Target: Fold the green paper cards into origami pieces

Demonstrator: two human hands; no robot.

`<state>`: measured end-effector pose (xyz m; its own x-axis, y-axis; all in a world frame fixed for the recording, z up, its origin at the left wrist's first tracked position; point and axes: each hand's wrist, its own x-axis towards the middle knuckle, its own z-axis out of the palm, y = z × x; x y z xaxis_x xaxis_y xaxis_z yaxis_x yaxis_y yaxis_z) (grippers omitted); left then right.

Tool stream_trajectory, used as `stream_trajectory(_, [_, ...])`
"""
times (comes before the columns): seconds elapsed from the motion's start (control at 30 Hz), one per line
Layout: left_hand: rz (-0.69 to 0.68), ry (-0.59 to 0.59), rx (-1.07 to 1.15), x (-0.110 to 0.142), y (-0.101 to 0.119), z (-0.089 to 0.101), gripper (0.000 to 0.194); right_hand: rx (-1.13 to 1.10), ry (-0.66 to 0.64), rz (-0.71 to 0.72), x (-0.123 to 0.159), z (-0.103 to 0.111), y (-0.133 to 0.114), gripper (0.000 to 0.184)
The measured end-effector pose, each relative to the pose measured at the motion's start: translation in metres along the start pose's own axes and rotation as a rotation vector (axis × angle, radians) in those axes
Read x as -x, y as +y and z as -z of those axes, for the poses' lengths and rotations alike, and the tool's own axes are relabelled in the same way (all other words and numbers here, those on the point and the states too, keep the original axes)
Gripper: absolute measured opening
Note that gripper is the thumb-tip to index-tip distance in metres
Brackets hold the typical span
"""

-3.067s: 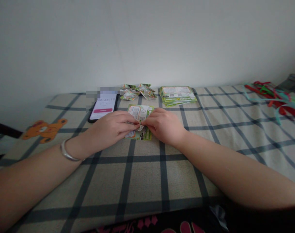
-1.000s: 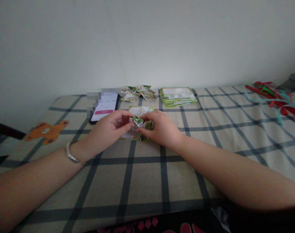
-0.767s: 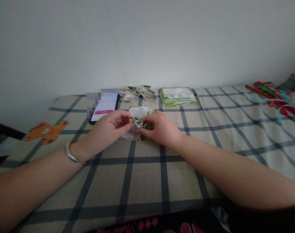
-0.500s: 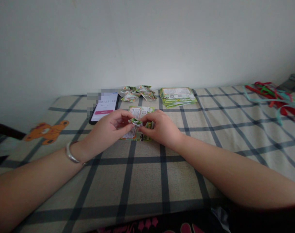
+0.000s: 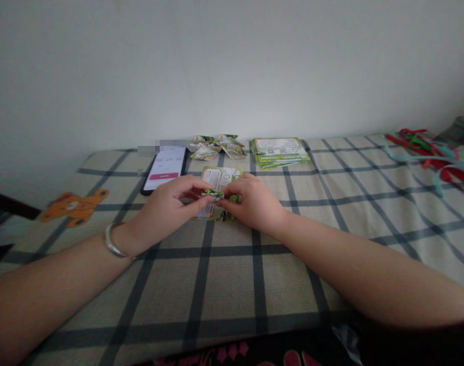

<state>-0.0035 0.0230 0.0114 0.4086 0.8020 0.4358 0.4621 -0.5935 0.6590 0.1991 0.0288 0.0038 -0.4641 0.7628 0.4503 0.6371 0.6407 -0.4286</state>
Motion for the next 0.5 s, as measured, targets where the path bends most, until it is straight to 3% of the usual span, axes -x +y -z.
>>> stream_trajectory(0.2, [0.003,0.003,-0.049,0.0004,0.0003,-0.0002,0.015,0.046,-0.004,0.02,-0.0001,0.0029,-0.0025,0.013])
stream_trajectory(0.4, [0.058,-0.015,0.05,0.0,0.0002,-0.0009,0.021,-0.039,0.037,-0.038,-0.001,0.0042,-0.0011,0.01])
stream_trajectory(0.5, [0.074,-0.006,0.07,-0.0001,0.0004,-0.0008,0.014,-0.072,0.045,-0.044,-0.0015,0.0037,0.0025,0.009])
